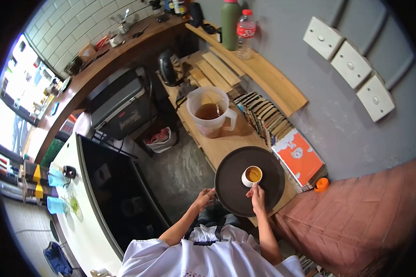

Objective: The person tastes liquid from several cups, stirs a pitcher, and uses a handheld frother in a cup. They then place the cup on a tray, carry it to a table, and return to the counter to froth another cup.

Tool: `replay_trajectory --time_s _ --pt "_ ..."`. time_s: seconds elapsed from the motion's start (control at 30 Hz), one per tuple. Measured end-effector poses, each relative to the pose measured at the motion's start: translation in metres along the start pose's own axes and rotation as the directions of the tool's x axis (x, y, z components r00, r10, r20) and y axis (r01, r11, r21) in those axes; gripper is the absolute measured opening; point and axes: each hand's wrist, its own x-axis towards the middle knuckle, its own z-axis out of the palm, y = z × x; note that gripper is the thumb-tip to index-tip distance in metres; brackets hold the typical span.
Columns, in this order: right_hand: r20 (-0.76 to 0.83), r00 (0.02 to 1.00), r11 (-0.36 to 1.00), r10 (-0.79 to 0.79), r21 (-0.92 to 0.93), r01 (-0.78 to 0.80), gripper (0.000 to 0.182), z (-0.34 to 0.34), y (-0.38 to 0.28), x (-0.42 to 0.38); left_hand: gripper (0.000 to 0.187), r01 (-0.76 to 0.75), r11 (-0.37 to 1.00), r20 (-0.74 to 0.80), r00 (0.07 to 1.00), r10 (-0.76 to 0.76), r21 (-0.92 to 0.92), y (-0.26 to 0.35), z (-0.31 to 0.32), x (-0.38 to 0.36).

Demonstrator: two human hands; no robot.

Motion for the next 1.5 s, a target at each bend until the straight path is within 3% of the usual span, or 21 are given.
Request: replay_trajectory --time_s 0.07,0.1,0.17,0.3,0.37,0.47,0.57,0.7,0.77,0.8,0.9,0.97,1.07,1.13,1.33,1.5 --pt "-0.088 0.985 0.973 -0.15 -0.192 0.131 0.042 0.019 -0.013 -0.006 0.043 -0.072 0.995 -0.057 0.996 0.068 -0.063 -0.003 -0.001 -0.017" --pt "-0.07 0.99 0.973 -0.123 -0.207 0.107 0.042 0.034 -0.016 -0.009 0.043 -0.052 0.995 -0.071 0.996 0.045 -0.089 -0.01 -0.009 -0.023" --pt "-0.003 0.962 0.934 -0.272 -0.24 0.263 0.042 0.066 -0.027 -0.003 0.038 -0.182 0.977 -0.105 0.98 0.171 -0.108 -0.009 -0.022 -0.033" --pt "0.268 0.897 0.906 -0.352 -0.142 0.398 0.038 0.139 -0.048 -0.01 0.033 -0.325 0.931 -0.273 0.922 0.273 -0.166 0.004 -0.044 -0.087" --pt "0.398 0.854 0.915 -0.334 -0.081 0.395 0.036 0.171 -0.049 -0.014 0.03 -0.493 0.859 -0.333 0.84 0.428 -0.14 0.004 -0.057 -0.112" --pt "0.681 0.682 0.927 -0.267 -0.01 0.374 0.036 0.212 -0.056 -0.025 0.03 -0.667 0.72 -0.486 0.701 0.521 -0.191 0.005 -0.074 -0.154" --pt "0.837 0.53 0.951 -0.139 -0.037 0.308 0.037 0.257 -0.06 -0.045 0.047 -0.771 0.631 -0.647 0.525 0.553 -0.087 -0.004 -0.097 -0.189" --pt "0.955 0.297 0.961 -0.017 -0.066 0.268 0.036 0.314 -0.061 -0.084 0.066 -0.859 0.509 -0.769 0.358 0.53 -0.049 -0.021 -0.123 -0.236" --pt "0.979 0.194 0.959 0.061 -0.111 0.262 0.036 0.34 -0.055 -0.104 0.082 -0.838 0.539 -0.826 0.24 0.509 0.089 -0.034 -0.135 -0.255" --pt "0.984 0.149 0.956 0.098 -0.135 0.259 0.036 0.353 -0.051 -0.116 0.089 -0.855 0.514 -0.845 0.22 0.488 0.074 -0.045 -0.144 -0.259" --pt "0.984 0.022 0.952 0.177 -0.176 0.252 0.036 0.393 -0.037 -0.152 0.09 -0.878 0.466 -0.912 0.1 0.398 0.108 -0.069 -0.166 -0.284" --pt "0.981 -0.037 0.95 0.189 -0.174 0.259 0.038 0.419 -0.024 -0.175 0.09 -0.84 0.51 -0.937 0.003 0.349 0.187 -0.086 -0.183 -0.302" --pt "0.95 -0.156 0.928 0.27 -0.213 0.307 0.039 0.457 -0.005 -0.214 0.093 -0.602 0.699 -0.92 -0.193 0.342 0.386 -0.116 -0.215 -0.334" --pt "0.898 -0.235 0.884 0.372 -0.265 0.386 0.037 0.478 0.008 -0.236 0.093 -0.541 0.744 -0.92 -0.234 0.316 0.393 -0.136 -0.234 -0.353" --pt "0.795 -0.395 0.866 0.46 -0.304 0.398 0.037 0.52 0.046 -0.297 0.092 -0.398 0.837 -0.903 -0.359 0.235 0.376 -0.192 -0.258 -0.401" --pt "0.657 -0.485 0.794 0.577 -0.313 0.521 0.038 0.536 0.065 -0.331 0.092 -0.394 0.867 -0.895 -0.43 0.12 0.306 -0.231 -0.252 -0.414"
